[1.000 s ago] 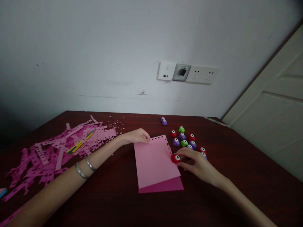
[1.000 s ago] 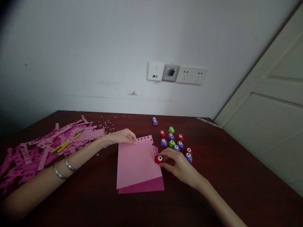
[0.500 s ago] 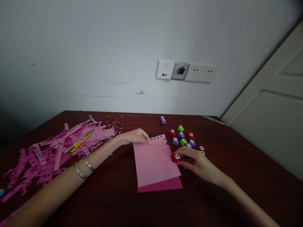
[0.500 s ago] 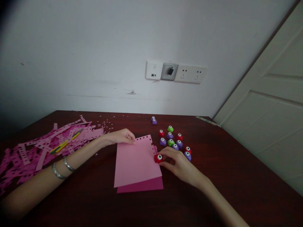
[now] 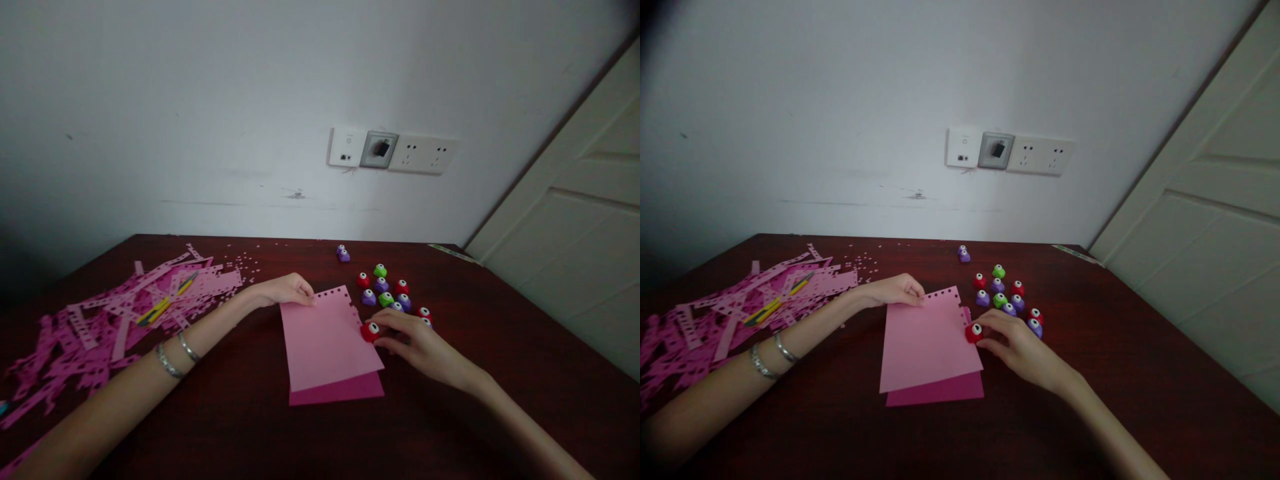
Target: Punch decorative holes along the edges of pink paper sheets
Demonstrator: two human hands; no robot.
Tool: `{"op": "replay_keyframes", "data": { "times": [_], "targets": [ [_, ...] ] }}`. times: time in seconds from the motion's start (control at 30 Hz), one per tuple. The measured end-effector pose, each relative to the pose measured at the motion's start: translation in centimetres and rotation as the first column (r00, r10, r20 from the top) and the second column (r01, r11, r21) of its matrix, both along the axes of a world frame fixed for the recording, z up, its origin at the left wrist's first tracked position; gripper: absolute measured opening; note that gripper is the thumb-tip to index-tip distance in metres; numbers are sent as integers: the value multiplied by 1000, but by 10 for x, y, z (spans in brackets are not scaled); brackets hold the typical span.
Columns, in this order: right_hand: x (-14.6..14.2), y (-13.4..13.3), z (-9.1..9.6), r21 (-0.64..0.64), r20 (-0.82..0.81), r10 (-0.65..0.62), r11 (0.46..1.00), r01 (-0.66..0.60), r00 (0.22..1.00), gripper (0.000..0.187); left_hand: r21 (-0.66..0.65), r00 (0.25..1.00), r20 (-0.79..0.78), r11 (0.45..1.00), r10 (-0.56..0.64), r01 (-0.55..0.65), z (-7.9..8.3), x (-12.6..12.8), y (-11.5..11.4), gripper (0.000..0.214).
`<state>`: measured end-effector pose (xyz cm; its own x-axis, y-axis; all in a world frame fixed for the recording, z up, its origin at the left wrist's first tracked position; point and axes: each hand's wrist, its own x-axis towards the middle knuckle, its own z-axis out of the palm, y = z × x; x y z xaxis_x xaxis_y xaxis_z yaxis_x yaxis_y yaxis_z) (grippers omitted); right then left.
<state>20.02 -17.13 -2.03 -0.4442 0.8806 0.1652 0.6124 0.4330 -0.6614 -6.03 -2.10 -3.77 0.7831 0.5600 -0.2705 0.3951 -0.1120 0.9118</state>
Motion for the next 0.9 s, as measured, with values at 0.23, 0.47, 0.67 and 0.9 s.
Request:
{"op": "replay_keyframes", "data": {
  "times": [0.23, 0.47, 0.67, 0.9],
  "targets": [
    [0, -1, 1, -26, -13, -8, 1000, 7, 1000, 16, 5, 1000, -5, 1000, 5, -5, 1, 0, -1, 21],
    [1, -1, 2, -19, 1, -6, 1000, 6, 1000, 18, 9, 1000, -2, 1000, 2, -2, -1, 1, -1, 23],
    [1, -2, 4, -4, 18, 13, 1000, -13, 1000, 20, -13, 1000, 6, 1000, -7, 7, -3, 1, 0, 23],
    [0, -2, 5, -13, 29, 17, 1000, -16, 999, 17, -12, 1000, 15, 1000, -13, 13, -2, 0, 0, 21]
  ]
}}
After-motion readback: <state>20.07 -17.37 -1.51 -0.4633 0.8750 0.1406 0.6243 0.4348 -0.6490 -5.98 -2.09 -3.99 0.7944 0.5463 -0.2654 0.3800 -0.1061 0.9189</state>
